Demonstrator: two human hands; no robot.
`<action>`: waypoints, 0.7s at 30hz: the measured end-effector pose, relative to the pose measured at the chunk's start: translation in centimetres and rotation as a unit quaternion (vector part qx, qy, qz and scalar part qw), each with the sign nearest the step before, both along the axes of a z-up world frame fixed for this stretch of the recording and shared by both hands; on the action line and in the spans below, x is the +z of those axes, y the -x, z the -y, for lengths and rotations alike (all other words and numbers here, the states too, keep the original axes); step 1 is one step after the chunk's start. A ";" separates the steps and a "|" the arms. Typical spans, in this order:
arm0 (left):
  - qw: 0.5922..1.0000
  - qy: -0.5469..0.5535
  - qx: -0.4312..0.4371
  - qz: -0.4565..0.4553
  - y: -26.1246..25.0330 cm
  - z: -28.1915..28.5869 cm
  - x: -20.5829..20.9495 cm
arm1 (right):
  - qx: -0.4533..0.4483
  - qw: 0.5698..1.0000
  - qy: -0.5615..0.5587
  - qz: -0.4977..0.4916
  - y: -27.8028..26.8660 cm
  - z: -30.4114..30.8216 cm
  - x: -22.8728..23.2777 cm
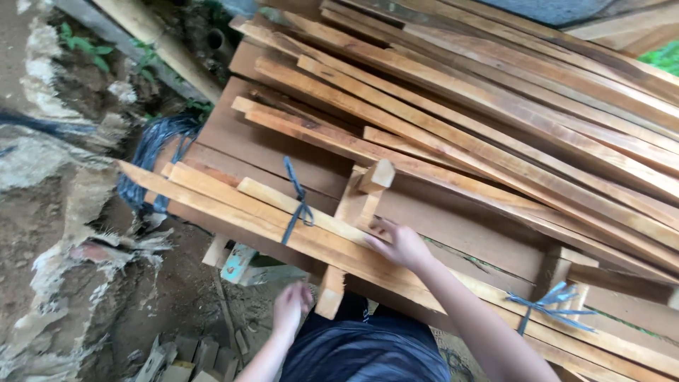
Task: Organizing thin wood strips and bundling them together using plastic ties on a wooden stand.
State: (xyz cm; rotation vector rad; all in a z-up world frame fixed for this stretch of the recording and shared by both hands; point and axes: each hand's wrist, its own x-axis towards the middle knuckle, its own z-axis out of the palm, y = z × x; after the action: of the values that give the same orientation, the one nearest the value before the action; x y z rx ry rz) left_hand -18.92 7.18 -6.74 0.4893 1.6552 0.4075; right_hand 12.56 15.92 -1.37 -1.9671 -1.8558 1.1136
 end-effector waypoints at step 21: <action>0.917 0.049 0.395 0.025 -29.1 2.4 2.0 | -0.009 0.948 0.317 0.000 -9.4 5.6 -6.6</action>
State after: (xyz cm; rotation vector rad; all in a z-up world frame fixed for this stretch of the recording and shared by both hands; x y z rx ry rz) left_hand 10.18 4.80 -4.73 -0.2980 1.7615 0.9122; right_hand 21.94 10.28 -7.96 -2.2738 -1.5927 1.8822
